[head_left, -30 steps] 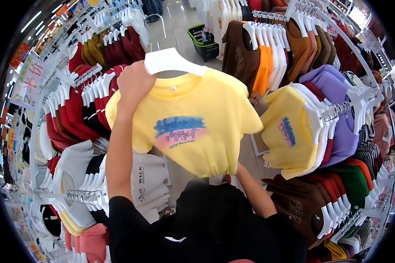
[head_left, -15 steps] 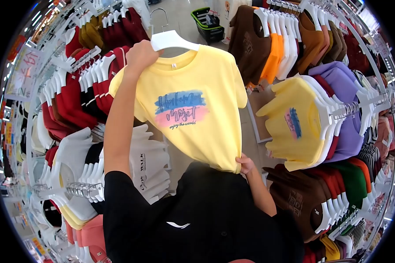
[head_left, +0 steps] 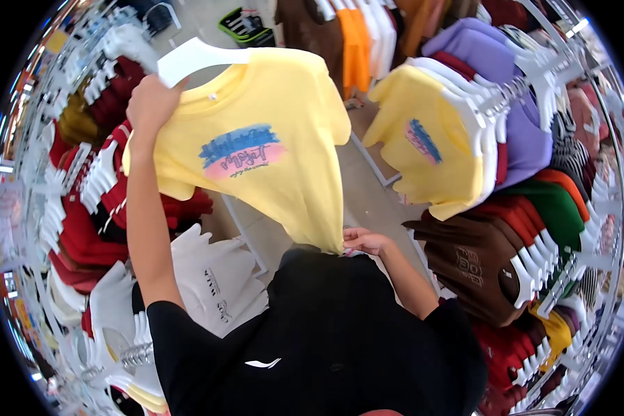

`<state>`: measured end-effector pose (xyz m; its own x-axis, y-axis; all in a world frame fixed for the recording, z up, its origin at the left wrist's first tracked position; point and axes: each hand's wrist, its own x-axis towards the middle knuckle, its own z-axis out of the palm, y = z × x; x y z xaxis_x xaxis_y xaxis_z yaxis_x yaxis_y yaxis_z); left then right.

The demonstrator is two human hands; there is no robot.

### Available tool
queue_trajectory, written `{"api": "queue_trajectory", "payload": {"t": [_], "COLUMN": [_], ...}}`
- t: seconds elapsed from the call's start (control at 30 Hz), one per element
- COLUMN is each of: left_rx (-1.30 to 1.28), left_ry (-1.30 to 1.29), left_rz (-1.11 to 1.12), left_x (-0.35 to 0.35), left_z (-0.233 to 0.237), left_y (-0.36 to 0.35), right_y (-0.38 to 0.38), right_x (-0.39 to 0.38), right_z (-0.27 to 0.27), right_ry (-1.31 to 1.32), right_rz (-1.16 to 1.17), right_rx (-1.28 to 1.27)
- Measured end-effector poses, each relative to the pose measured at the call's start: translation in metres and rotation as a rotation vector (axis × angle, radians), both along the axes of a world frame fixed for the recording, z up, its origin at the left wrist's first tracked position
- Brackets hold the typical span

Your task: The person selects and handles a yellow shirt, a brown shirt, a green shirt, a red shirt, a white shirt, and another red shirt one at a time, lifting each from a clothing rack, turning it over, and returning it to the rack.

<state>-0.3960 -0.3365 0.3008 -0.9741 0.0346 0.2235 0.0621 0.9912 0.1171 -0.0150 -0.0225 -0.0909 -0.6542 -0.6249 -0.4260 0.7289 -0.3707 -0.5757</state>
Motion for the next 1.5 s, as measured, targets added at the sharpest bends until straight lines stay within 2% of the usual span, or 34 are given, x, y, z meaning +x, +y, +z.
{"api": "queue_trajectory", "payload": {"t": [0.13, 0.17, 0.27, 0.3, 0.4, 0.53, 0.6, 0.77, 1.0, 1.17, 1.27, 1.4, 1.5], "left_rx": [0.023, 0.046, 0.121, 0.146, 0.353, 0.445, 0.555, 0.657, 0.577, 0.575, 0.567, 0.67, 0.653], "left_ry": [0.039, 0.051, 0.096, 0.117, 0.216, 0.15, 0.126, 0.063, -0.002, -0.108, -0.075, -0.009, 0.036], "left_rz": [-0.062, -0.097, -0.204, -0.261, -0.497, -0.657, -0.814, -1.019, -1.156, -1.089, -1.101, -1.228, -1.256], "left_x": [0.019, 0.028, 0.048, 0.051, 0.075, 0.117, 0.133, 0.17, 0.186, 0.187, 0.173, 0.159, 0.151], "left_z": [0.011, 0.015, 0.018, 0.012, -0.002, -0.021, -0.033, -0.048, -0.087, -0.119, -0.137, -0.142, -0.142], "left_y": [0.047, 0.062, 0.098, 0.109, 0.143, 0.189, 0.217, 0.295, 0.379, 0.405, 0.414, 0.425, 0.433], "right_y": [0.002, -0.002, -0.004, -0.003, 0.0, 0.013, 0.027, 0.073, 0.113, 0.11, 0.111, 0.116, 0.113], "right_x": [0.016, 0.02, 0.03, 0.035, 0.046, 0.055, 0.059, 0.088, 0.129, 0.151, 0.15, 0.142, 0.133], "right_z": [-0.02, -0.045, -0.055, -0.059, -0.059, -0.046, -0.033, -0.047, -0.081, -0.095, -0.088, -0.086, -0.084], "right_ry": [-0.057, 0.106, 0.093, 0.245, 0.102, -0.09, -0.185, -0.3, -0.382, -0.405, -0.417, -0.419, -0.426], "right_rz": [-0.06, -0.082, -0.053, -0.029, -0.303, -0.644, -0.871, -1.049, -1.078, -0.994, -0.961, -0.916, -0.915], "right_rx": [0.181, 0.222, 0.41, 0.631, 0.623, 0.58, 0.534, 0.554, 0.6, 0.597, 0.592, 0.606, 0.652]}}
